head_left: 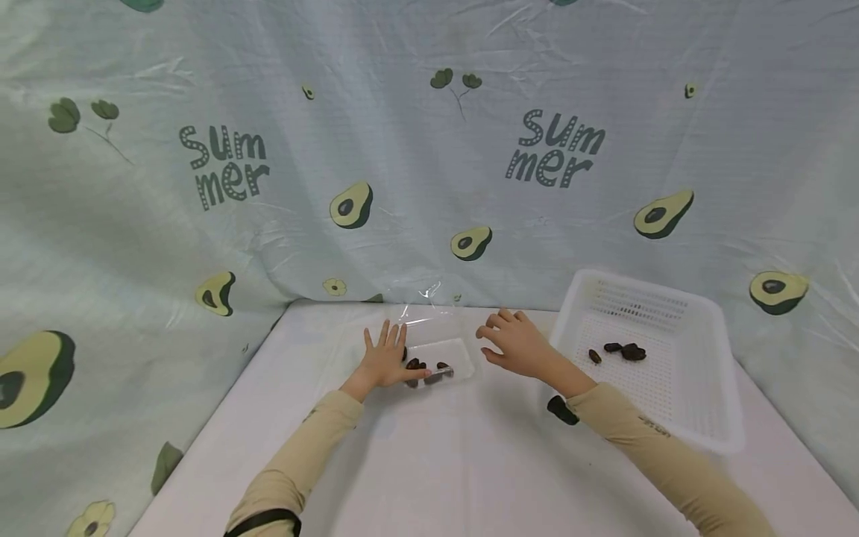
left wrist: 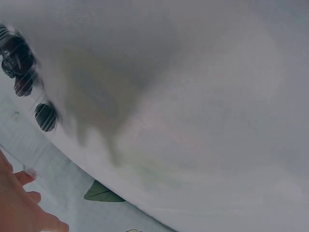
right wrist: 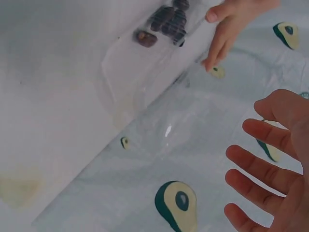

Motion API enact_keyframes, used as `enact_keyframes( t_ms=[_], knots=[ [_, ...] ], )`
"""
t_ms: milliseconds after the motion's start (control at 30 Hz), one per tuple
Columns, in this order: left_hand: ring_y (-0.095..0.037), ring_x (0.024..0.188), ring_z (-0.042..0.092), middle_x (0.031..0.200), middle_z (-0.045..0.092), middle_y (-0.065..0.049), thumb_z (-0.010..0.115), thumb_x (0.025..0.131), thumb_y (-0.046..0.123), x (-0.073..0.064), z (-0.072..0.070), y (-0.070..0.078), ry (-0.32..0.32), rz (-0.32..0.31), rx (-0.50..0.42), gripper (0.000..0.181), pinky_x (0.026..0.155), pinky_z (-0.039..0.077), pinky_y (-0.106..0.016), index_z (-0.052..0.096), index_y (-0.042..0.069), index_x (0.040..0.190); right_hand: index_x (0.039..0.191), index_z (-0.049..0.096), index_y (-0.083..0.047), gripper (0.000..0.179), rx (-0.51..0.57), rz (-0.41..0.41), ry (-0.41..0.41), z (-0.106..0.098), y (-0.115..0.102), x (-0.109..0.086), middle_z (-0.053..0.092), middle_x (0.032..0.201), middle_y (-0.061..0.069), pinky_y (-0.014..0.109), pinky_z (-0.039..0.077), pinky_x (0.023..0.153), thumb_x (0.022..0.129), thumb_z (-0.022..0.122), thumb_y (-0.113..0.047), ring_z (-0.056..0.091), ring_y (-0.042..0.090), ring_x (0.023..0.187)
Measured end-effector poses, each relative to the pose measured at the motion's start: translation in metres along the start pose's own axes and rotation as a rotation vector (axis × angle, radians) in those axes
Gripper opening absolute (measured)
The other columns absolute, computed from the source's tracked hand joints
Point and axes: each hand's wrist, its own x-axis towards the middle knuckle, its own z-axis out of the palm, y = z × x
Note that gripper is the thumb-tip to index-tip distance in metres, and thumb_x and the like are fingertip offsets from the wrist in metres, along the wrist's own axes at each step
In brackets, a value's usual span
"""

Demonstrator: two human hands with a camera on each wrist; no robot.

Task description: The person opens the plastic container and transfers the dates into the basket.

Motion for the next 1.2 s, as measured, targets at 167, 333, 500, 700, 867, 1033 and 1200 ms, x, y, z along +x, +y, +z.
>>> enact_keyframes(
  t_ms=[167, 333, 500, 700, 867, 1033, 1200],
  knots=[
    [-0.034, 0.139, -0.005, 0.149, 0.009, -0.018, 0.045, 0.073, 0.073, -0.001, 0.003, -0.001, 0.029, -0.005, -0.033, 0.107, 0.101, -0.004, -0.066, 0.006, 0.001, 0.143, 0.096, 0.062, -0.018, 0.017, 0.043, 0.017, -0.072, 0.019, -0.014, 0.017, 0.059, 0.087, -0.001, 0.034, 0.041, 0.067, 0.081, 0.063, -0.026, 0.05, 0.017, 0.083],
    [-0.033, 0.138, -0.009, 0.151, -0.003, -0.016, 0.044, 0.076, 0.07, -0.004, 0.001, -0.006, 0.068, 0.038, -0.08, 0.104, 0.101, -0.003, -0.066, 0.004, 0.002, 0.143, 0.102, 0.063, -0.018, 0.021, 0.089, 0.023, -0.101, 0.046, -0.023, 0.033, 0.061, 0.089, 0.0, 0.033, 0.042, 0.066, 0.083, 0.062, -0.026, 0.052, 0.017, 0.083],
    [-0.032, 0.138, -0.01, 0.151, -0.003, -0.012, 0.043, 0.074, 0.072, -0.007, -0.006, -0.018, 0.068, 0.065, -0.093, 0.104, 0.1, -0.004, -0.067, 0.006, 0.004, 0.144, 0.106, 0.062, -0.019, 0.024, 0.091, 0.036, -0.134, 0.072, -0.031, 0.049, 0.061, 0.087, -0.001, 0.032, 0.043, 0.066, 0.084, 0.06, -0.028, 0.053, 0.017, 0.082],
    [-0.035, 0.138, -0.004, 0.151, 0.01, -0.011, 0.043, 0.074, 0.072, -0.012, -0.005, -0.028, -0.025, 0.051, -0.057, 0.101, 0.098, 0.0, -0.07, 0.009, 0.008, 0.144, 0.114, 0.059, -0.021, 0.029, 0.077, 0.062, -0.247, 0.093, -0.043, 0.068, 0.062, 0.096, -0.001, 0.035, 0.046, 0.074, 0.087, 0.055, -0.032, 0.054, 0.017, 0.09],
    [-0.035, 0.138, -0.006, 0.151, 0.005, -0.011, 0.044, 0.076, 0.07, -0.012, -0.004, -0.025, -0.042, 0.06, -0.056, 0.098, 0.098, 0.002, -0.069, 0.008, 0.01, 0.145, 0.122, 0.053, -0.02, 0.036, 0.107, 0.118, -0.379, 0.103, -0.055, 0.081, 0.06, 0.107, 0.001, 0.039, 0.046, 0.083, 0.089, 0.052, -0.035, 0.053, 0.019, 0.102],
    [-0.034, 0.139, -0.004, 0.152, 0.004, -0.011, 0.042, 0.078, 0.068, -0.012, -0.005, -0.022, -0.072, 0.051, -0.075, 0.098, 0.1, 0.002, -0.068, 0.005, 0.007, 0.144, 0.126, 0.05, -0.02, 0.04, 0.116, 0.159, -0.423, 0.113, -0.062, 0.091, 0.059, 0.112, 0.002, 0.041, 0.045, 0.086, 0.089, 0.051, -0.036, 0.052, 0.021, 0.106],
    [-0.034, 0.139, -0.002, 0.152, 0.005, -0.01, 0.036, 0.075, 0.075, -0.01, -0.002, -0.025, -0.072, 0.051, -0.04, 0.103, 0.101, 0.003, -0.067, 0.004, 0.006, 0.144, 0.124, 0.052, -0.021, 0.039, 0.113, 0.165, -0.438, 0.124, -0.067, 0.099, 0.06, 0.111, 0.003, 0.041, 0.045, 0.085, 0.089, 0.051, -0.037, 0.052, 0.022, 0.104]
  ],
)
